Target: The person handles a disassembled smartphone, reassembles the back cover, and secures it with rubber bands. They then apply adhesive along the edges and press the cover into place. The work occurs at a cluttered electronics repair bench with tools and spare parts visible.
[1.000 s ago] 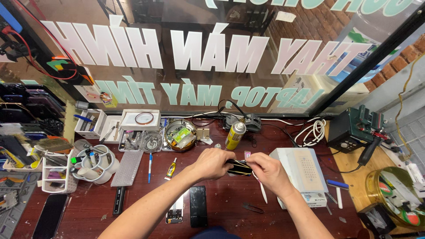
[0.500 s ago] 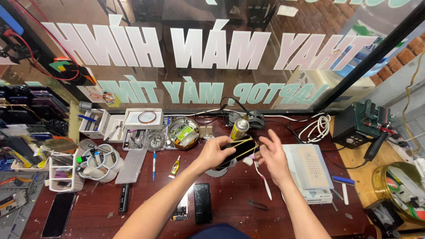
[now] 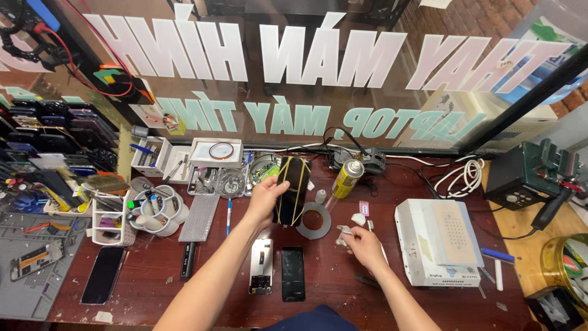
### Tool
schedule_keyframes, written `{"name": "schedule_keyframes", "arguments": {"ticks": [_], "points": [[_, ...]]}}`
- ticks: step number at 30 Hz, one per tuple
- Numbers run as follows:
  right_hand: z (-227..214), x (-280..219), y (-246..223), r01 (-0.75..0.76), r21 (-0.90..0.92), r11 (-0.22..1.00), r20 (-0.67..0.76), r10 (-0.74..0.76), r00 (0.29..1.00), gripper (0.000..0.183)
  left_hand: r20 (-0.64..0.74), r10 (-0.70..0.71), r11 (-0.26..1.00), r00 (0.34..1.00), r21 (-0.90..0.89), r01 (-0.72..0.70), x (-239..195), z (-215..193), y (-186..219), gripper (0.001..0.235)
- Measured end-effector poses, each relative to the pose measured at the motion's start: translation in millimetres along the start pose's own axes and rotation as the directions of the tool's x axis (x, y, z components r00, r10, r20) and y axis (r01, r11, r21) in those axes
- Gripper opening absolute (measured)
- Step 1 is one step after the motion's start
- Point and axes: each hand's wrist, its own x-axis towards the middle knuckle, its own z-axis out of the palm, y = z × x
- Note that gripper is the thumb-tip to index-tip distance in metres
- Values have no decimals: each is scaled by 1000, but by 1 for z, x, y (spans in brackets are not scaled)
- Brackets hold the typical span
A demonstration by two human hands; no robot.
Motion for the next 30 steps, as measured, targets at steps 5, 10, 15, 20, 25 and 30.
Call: {"name": "schedule_keyframes", "arguments": {"ticks": [5, 10, 15, 20, 25, 30], "points": [[11, 2, 29, -111, -166, 980, 19, 116, 993, 28, -119, -154, 981, 981, -137, 137, -13, -32, -32, 17], [32, 1, 15, 154, -497, 854, -85, -224, 971, 38, -112, -114, 986, 987, -137, 98, -32, -21, -76, 20], [46, -7, -40, -21, 308, 951, 291, -73, 954, 40, -60, -38, 984, 997, -179, 27, -43, 13, -76, 22], [44, -45, -83, 421, -127, 898, -51, -430, 902, 30, -78, 79, 994, 994, 76, -73, -62, 50, -56, 40], [43, -89, -116, 584, -502, 638, -142, -727, 672, 33, 150, 26, 996, 988, -92, -12, -69, 59, -45, 59], [37, -109, -131, 718, -583, 380, -93, -909, 406, 44, 414, -116, 920, 903, -298, 255, -72, 51, -43, 51]]}}
